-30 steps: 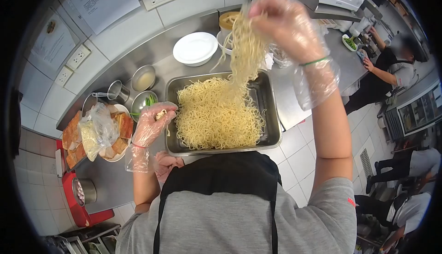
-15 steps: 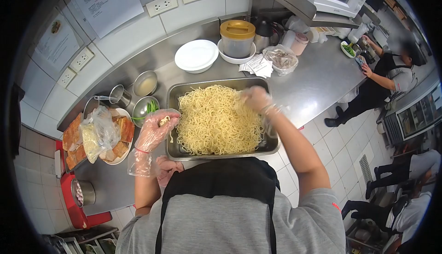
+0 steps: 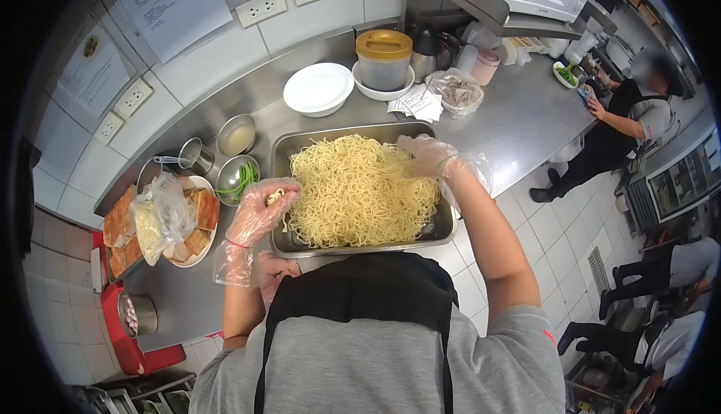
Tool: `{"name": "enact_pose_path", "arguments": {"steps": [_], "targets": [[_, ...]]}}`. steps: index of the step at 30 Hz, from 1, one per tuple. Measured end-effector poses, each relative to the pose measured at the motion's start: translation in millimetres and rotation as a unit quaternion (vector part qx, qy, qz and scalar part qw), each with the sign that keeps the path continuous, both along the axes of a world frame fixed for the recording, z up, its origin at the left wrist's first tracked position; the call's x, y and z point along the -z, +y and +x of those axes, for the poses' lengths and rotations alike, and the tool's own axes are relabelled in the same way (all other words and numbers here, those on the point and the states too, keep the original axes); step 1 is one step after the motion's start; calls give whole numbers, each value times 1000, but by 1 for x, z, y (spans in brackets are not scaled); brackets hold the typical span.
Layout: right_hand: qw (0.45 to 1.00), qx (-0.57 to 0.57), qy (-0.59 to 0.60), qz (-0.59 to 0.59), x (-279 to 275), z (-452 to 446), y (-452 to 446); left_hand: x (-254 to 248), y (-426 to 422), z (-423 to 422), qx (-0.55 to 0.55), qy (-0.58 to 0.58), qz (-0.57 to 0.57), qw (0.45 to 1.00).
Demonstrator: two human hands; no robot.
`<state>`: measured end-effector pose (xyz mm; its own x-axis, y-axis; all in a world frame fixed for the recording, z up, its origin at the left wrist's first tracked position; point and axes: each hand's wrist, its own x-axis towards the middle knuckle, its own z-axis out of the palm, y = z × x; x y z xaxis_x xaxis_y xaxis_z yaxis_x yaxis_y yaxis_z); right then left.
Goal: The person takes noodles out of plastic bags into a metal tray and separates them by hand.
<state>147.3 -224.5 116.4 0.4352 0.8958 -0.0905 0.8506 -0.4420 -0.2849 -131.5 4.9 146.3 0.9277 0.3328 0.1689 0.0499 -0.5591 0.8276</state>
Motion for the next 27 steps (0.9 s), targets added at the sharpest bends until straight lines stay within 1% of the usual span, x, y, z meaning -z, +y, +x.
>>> {"name": "enact_pose_path", "arguments": {"steps": [1, 4, 7, 8, 10, 13, 16, 17, 18, 20, 21, 22, 23, 24, 25, 27], "targets": [[997, -9, -20, 78, 19, 0, 0, 4, 0, -1, -2, 4, -10, 1000], [997, -74, 9, 25, 74, -35, 11, 2, -3, -1, 7, 4, -23, 1000], [993, 29, 81, 82, 101, -13, 18, 1, -10, 3, 13, -6, -17, 1000], [991, 58, 63, 102, 90, -10, 18, 2, -11, 2, 12, -8, -12, 1000], [982, 118, 29, 143, 45, -10, 16, 8, -11, 0, 7, -1, -27, 1000], [942, 144, 58, 297, 9, -7, 20, 14, -11, 1, 11, -1, -32, 999], [925, 134, 123, 334, 2, -22, 23, 2, -19, 0, -5, 26, -42, 999], [954, 143, 158, 209, -4, -23, 20, -3, -23, -1, -14, 40, -47, 998], [972, 135, 180, 73, -10, -25, 17, -2, -24, -4, -15, 22, -39, 999], [996, 39, 81, -10, -2, -10, 4, 3, -23, -1, -18, -21, -17, 999], [990, 77, 106, -54, -35, -14, 1, 3, -21, 0, -24, -31, -6, 999], [979, 94, 182, 11, -54, -14, -7, 2, -20, 3, -39, -20, -39, 998], [956, 112, 259, 76, -68, -13, -17, -3, -22, 7, -52, -5, -72, 996], [923, 131, 334, 142, -73, -11, -26, -10, -24, 12, -62, 13, -104, 993], [892, 95, 396, 197, -71, -9, -34, -17, -30, 23, -44, -15, -55, 997], [782, 67, 554, 277, -49, -27, -42, -28, -55, 50, -1, -68, 4, 998]]}}
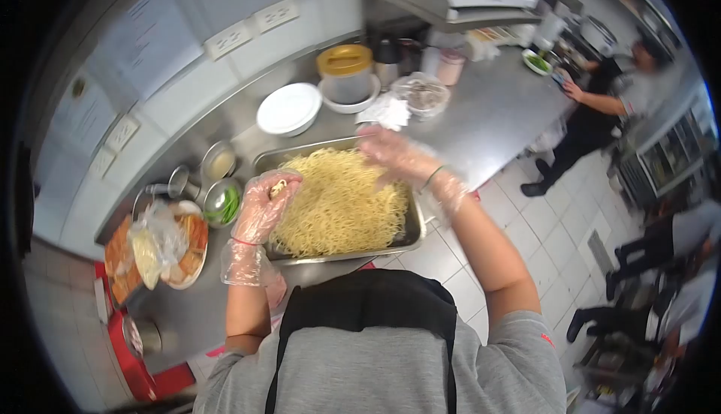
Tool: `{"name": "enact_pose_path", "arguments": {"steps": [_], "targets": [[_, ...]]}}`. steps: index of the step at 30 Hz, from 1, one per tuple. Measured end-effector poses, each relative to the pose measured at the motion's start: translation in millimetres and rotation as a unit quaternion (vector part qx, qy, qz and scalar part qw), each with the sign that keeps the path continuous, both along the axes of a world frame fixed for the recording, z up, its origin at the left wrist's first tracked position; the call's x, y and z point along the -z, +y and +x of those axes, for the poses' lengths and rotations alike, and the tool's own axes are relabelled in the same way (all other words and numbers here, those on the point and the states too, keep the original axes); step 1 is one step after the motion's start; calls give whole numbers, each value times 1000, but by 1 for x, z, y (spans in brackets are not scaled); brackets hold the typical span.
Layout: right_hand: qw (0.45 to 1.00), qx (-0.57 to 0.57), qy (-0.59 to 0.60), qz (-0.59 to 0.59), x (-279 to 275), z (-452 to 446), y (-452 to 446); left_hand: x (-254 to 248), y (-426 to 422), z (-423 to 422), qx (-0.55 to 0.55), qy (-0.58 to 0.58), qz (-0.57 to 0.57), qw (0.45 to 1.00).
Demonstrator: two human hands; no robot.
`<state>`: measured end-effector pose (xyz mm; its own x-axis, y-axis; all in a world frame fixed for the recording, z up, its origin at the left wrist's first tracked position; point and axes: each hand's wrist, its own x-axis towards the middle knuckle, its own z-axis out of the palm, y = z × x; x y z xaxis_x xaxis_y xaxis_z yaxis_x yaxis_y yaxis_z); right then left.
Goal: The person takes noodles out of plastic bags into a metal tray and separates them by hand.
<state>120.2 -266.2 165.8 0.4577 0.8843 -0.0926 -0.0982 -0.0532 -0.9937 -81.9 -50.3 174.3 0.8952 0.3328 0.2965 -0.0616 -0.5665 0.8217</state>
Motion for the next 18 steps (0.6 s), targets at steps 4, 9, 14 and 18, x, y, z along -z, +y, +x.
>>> {"name": "enact_pose_path", "arguments": {"steps": [4, 9, 14, 18], "targets": [[870, -68, 451, 187, 79, -43, -27, -19, -86, 56, 96, 12, -20, 995], [768, 155, 508, 359, 120, -77, -107, -17, -197, 68, 363, 191, 34, 911], [773, 201, 490, 349, 148, -94, -208, -13, -279, 68, 408, 298, -92, 858], [768, 297, 390, 411, 162, -137, -297, -25, -330, 83, 447, 305, -56, 839]]}}
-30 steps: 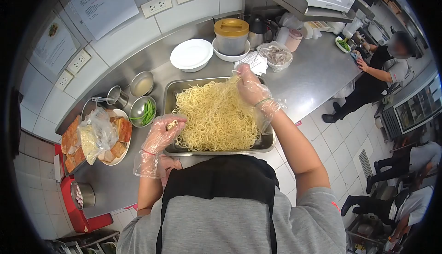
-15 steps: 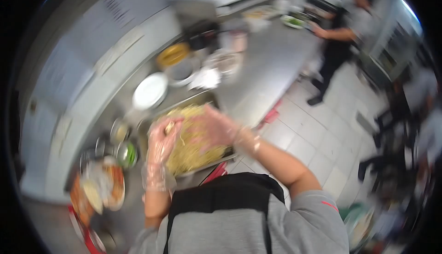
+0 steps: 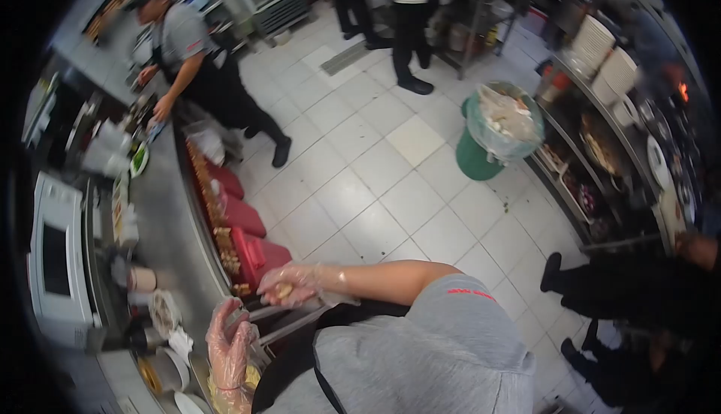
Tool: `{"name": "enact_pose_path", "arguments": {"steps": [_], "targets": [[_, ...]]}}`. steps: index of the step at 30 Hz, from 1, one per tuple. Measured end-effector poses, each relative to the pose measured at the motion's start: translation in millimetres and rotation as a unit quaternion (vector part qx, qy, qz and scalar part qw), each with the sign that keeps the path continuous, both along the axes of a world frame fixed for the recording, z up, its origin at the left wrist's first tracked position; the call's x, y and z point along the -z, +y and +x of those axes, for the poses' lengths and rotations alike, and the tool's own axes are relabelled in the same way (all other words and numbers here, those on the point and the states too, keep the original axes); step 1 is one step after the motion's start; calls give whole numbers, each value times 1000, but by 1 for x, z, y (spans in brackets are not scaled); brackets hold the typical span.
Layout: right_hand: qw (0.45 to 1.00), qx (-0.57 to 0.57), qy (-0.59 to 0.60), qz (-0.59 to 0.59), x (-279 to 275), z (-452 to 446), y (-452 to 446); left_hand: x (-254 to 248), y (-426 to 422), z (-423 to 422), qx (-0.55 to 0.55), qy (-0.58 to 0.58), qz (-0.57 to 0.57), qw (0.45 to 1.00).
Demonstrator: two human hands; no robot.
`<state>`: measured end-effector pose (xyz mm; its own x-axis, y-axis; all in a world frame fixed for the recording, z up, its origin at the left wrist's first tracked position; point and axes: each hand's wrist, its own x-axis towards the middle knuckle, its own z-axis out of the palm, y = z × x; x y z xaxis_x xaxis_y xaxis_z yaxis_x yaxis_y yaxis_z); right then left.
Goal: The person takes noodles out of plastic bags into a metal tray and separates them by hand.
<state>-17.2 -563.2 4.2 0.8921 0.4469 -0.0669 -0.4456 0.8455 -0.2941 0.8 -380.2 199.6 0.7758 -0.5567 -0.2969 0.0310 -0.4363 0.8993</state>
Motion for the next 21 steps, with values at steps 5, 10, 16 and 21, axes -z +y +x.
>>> {"name": "enact_pose_path", "arguments": {"steps": [5, 10, 16, 21], "targets": [[546, 480, -230, -647, 4, -124, -240, 28, -46, 17, 75, 11, -14, 997], [649, 703, 288, 40, 112, -284, -296, 40, -76, 10, 98, 58, -34, 993], [702, 531, 474, -24, 226, -240, -212, 51, -60, 15, 80, 48, 7, 996], [841, 349, 343, -229, 169, -89, -203, 46, -19, -2, 15, -63, 63, 996]]}}
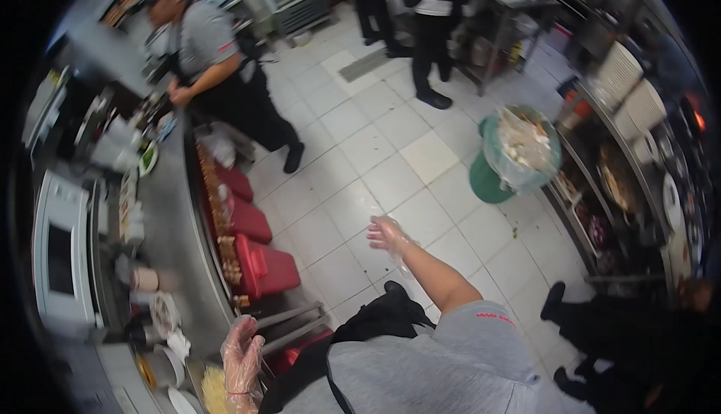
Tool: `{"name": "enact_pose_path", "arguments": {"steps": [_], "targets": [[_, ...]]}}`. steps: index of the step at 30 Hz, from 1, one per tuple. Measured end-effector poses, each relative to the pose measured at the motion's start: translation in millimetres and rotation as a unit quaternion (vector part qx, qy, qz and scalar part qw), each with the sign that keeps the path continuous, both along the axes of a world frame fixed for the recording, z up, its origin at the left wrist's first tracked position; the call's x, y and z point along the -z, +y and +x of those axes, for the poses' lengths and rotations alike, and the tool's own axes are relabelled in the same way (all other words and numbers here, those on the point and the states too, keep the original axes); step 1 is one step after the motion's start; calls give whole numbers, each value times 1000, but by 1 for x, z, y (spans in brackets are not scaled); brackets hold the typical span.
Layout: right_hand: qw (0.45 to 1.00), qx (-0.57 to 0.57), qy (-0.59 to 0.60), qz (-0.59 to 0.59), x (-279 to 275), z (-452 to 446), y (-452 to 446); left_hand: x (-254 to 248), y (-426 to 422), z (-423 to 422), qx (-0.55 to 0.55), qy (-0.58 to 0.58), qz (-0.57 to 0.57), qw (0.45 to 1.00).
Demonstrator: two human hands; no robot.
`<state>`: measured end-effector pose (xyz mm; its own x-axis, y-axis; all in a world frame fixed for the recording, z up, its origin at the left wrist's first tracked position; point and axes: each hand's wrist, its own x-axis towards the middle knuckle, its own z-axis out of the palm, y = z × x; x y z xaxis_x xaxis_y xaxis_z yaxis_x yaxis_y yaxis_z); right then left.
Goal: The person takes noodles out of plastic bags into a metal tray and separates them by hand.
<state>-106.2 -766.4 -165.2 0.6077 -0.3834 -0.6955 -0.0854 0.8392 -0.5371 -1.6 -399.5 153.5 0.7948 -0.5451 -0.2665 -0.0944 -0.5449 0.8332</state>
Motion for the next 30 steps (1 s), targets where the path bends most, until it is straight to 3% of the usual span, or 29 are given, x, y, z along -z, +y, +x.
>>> {"name": "enact_pose_path", "arguments": {"steps": [1, 5, 9, 10, 13, 16, 17, 20, 21, 22, 26, 29, 30], "targets": [[999, -43, -21, -20, -13, 25, 3, 2, 14, -7, -25, -16, -29, 999], [974, -153, -166, 27, -68, 136, 59, -21, 82, -43, -129, -77, 34, 988], [840, -329, -410, 134, -128, 199, 186, -28, 181, -104, -212, -198, 164, 943], [810, -392, -422, 112, -166, 201, 231, -28, 206, -124, -260, -193, 174, 930], [756, -529, -367, 115, -209, 191, 365, -21, 275, -184, -391, -158, 226, 878], [566, -690, -376, -248, -239, 159, 491, -9, 349, -227, -470, -198, 201, 836], [400, -667, -472, -415, -224, 158, 521, -13, 368, -241, -499, -192, 196, 822], [89, -556, -406, -720, -233, 100, 585, -12, 418, -276, -553, -211, 179, 786], [62, -576, -339, -741, -237, 91, 601, -9, 438, -283, -569, -230, 173, 770], [69, -572, -340, -744, -236, 92, 606, -6, 459, -289, -582, -256, 169, 753], [122, -559, -357, -738, -216, 109, 612, 5, 560, -325, -692, -288, 312, 584], [140, -561, -354, -735, -214, 111, 615, 14, 632, -353, -730, -299, 371, 490], [140, -560, -353, -736, -214, 112, 615, 19, 643, -353, -739, -247, 418, 467]]}}
